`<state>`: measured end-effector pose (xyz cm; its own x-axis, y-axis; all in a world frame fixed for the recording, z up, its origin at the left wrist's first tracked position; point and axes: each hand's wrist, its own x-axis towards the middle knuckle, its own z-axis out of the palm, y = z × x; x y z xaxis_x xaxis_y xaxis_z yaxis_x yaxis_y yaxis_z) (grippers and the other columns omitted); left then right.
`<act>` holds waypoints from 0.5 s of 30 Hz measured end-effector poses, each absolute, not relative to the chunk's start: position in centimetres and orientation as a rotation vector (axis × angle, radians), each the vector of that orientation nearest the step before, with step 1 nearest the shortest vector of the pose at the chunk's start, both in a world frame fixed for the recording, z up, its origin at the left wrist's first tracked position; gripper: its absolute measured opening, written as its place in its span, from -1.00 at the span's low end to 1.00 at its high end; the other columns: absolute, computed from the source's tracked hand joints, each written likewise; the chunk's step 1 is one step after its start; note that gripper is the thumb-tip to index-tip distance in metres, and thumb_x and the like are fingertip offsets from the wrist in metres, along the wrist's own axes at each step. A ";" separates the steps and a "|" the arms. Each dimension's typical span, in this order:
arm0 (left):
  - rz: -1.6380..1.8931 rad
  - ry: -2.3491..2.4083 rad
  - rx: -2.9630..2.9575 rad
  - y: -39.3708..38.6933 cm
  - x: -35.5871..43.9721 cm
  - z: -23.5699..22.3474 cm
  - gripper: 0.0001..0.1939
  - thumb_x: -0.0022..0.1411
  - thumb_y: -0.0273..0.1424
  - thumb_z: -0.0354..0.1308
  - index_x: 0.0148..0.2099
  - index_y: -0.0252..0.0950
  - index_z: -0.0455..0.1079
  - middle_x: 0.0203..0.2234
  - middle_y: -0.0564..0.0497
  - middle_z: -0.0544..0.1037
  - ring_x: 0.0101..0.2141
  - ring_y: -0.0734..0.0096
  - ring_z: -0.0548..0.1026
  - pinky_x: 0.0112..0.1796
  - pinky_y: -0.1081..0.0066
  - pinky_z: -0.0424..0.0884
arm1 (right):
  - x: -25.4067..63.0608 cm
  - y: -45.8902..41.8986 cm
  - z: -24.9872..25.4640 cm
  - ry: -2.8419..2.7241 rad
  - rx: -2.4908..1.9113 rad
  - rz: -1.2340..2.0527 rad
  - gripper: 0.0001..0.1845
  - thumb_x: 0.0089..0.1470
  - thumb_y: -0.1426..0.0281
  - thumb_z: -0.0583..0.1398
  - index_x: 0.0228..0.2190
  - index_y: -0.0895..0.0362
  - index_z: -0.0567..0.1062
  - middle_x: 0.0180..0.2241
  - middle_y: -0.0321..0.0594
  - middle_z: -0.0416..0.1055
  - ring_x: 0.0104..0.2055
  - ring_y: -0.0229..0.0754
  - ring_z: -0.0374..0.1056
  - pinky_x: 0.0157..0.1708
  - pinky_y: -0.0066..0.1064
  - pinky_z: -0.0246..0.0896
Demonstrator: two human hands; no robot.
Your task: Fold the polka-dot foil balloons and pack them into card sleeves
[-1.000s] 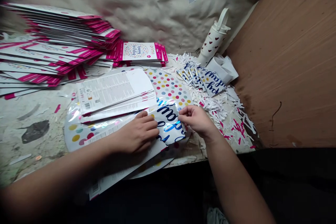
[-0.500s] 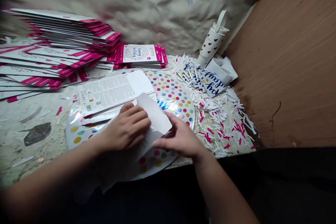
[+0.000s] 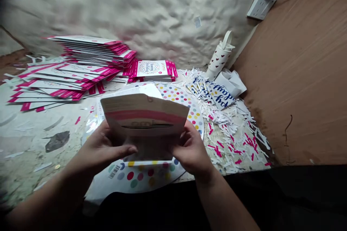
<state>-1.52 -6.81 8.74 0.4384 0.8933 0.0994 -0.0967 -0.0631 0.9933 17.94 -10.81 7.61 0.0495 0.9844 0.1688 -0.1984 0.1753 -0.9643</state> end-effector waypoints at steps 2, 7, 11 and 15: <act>0.905 0.815 1.296 -7.0 -1.8 8.9 -0.57 -0.07 -0.39 0.32 -0.09 -0.25 0.39 -0.28 -0.03 0.56 -0.22 0.16 0.50 -0.22 0.31 0.45 | 18.9 -10.3 8.1 -1.156 -0.962 1.060 -0.70 -0.13 0.39 0.32 -0.29 0.05 0.42 -0.42 -0.33 0.49 -0.40 -0.24 0.42 -0.39 -0.42 0.35; 0.721 0.906 1.196 -6.7 -1.7 7.9 -0.77 0.05 -0.26 0.21 -0.31 -0.33 0.47 -0.50 0.00 0.54 -0.42 0.35 0.49 -0.37 0.44 0.41 | 21.2 -7.9 8.4 -1.368 -1.302 0.803 -0.74 0.10 0.21 0.10 -0.45 0.13 0.42 -0.54 -0.28 0.39 -0.53 -0.27 0.31 -0.53 -0.45 0.24; 0.612 1.049 1.068 -7.0 -0.4 5.4 -0.71 0.02 -0.20 0.19 -0.48 -0.36 0.35 -0.75 0.11 0.35 -0.72 0.59 0.25 -0.68 0.58 0.14 | 20.2 -8.0 7.1 -1.727 -1.506 0.284 -0.83 0.12 0.36 0.08 -0.37 0.14 0.45 -0.40 -0.19 0.42 -0.38 -0.21 0.34 -0.33 -0.38 0.26; 0.583 1.088 1.102 -8.0 0.7 4.6 -0.69 0.05 -0.22 0.14 -0.55 -0.36 0.31 -0.78 0.11 0.32 -0.72 0.57 0.25 -0.67 0.56 0.12 | 17.7 -9.9 6.0 -2.125 -1.367 0.257 -0.80 0.12 0.50 0.05 -0.37 0.16 0.48 -0.38 -0.16 0.43 -0.28 -0.19 0.33 -0.25 -0.39 0.24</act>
